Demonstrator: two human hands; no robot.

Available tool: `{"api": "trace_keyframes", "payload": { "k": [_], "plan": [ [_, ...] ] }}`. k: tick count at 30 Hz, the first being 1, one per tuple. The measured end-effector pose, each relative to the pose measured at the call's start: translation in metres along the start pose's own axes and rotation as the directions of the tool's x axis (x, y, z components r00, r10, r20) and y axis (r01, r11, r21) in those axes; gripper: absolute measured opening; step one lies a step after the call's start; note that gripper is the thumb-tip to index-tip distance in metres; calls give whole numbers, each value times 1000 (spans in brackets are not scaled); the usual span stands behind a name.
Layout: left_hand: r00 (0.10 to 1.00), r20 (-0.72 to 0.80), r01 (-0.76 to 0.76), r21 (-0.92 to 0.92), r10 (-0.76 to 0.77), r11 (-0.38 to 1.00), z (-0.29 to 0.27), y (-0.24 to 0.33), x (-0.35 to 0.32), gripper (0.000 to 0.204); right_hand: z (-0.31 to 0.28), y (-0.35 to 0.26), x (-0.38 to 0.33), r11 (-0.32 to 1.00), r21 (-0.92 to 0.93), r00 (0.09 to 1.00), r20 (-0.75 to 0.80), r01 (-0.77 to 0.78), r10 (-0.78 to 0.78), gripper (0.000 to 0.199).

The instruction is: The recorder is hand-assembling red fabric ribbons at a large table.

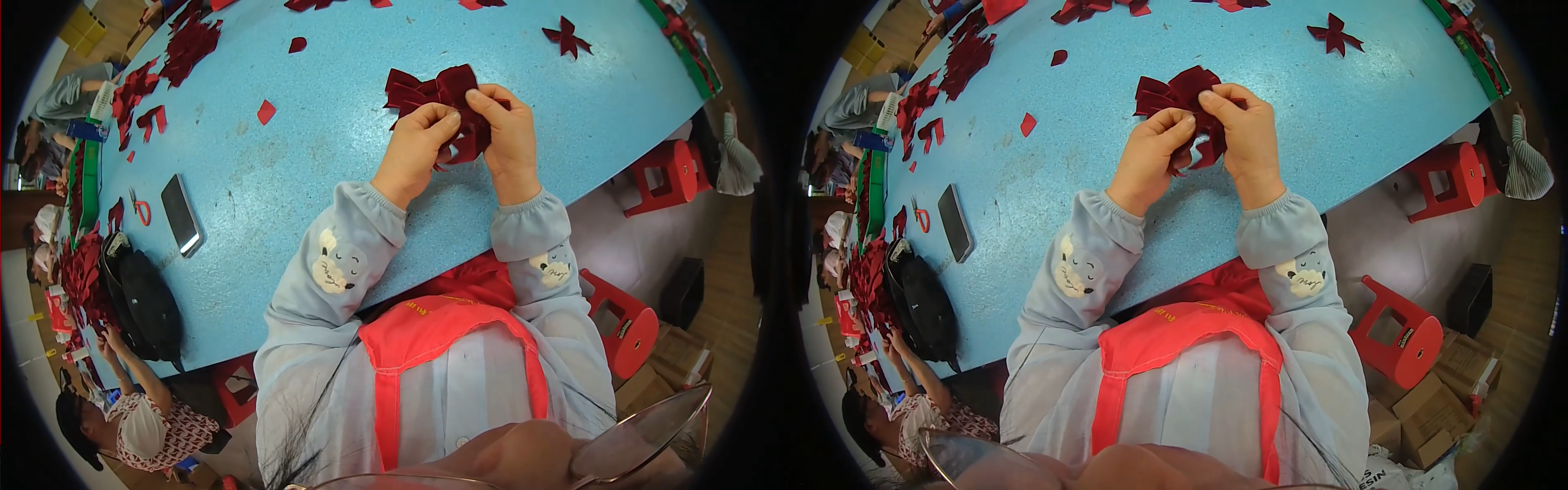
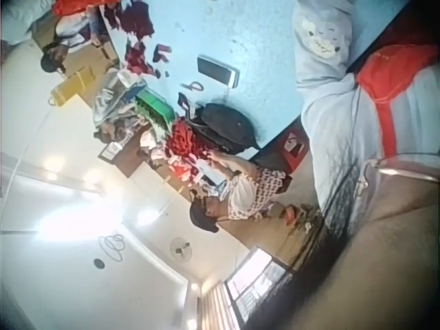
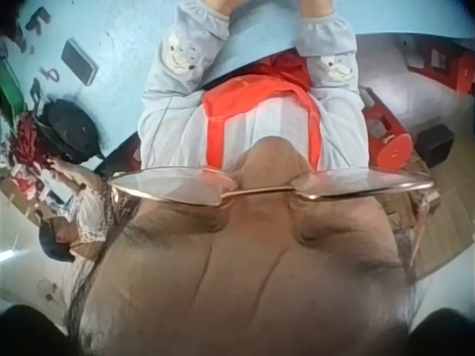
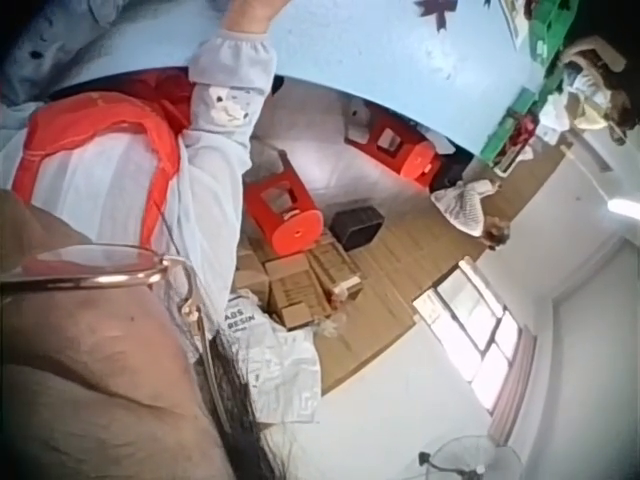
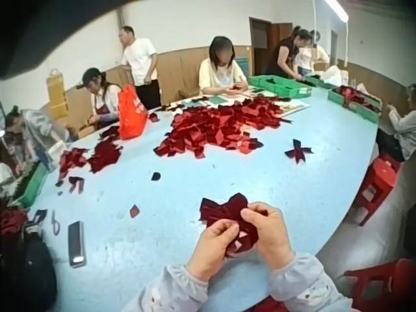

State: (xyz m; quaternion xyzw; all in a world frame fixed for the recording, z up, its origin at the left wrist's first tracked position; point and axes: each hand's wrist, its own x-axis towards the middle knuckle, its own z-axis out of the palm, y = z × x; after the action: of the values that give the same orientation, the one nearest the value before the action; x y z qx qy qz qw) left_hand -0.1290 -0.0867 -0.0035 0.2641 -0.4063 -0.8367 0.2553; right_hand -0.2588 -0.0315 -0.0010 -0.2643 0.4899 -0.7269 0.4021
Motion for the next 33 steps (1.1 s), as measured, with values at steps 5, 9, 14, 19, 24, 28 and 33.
{"api": "trace_keyframes", "payload": {
  "k": [5,9,14,19,24,28,33],
  "plan": [
    [995,-67,-66,71,71,995,2,2,-3,15,4,-14,3,988,-149,976,215,26,6,18],
    [987,-83,-139,-16,137,990,7,-2,-3,12,-5,-16,-10,997,-11,973,219,-77,77,25],
    [984,-35,-180,-202,177,963,6,-2,-7,12,-18,-9,-13,981,-181,957,268,-64,112,30],
    [967,-148,-225,-104,208,969,15,6,-16,11,-13,-3,-17,998,-45,979,202,36,-26,28],
    [966,-88,-243,18,244,970,19,1,-18,11,-6,-2,-24,998,-54,994,105,39,-33,26],
    [977,-67,-198,35,200,980,19,-1,-18,11,-1,4,-25,992,-16,991,59,123,-122,28],
    [978,-95,-189,-37,184,981,16,-1,-19,11,-7,-4,-25,945,303,985,83,120,-152,28]
  ]
}}
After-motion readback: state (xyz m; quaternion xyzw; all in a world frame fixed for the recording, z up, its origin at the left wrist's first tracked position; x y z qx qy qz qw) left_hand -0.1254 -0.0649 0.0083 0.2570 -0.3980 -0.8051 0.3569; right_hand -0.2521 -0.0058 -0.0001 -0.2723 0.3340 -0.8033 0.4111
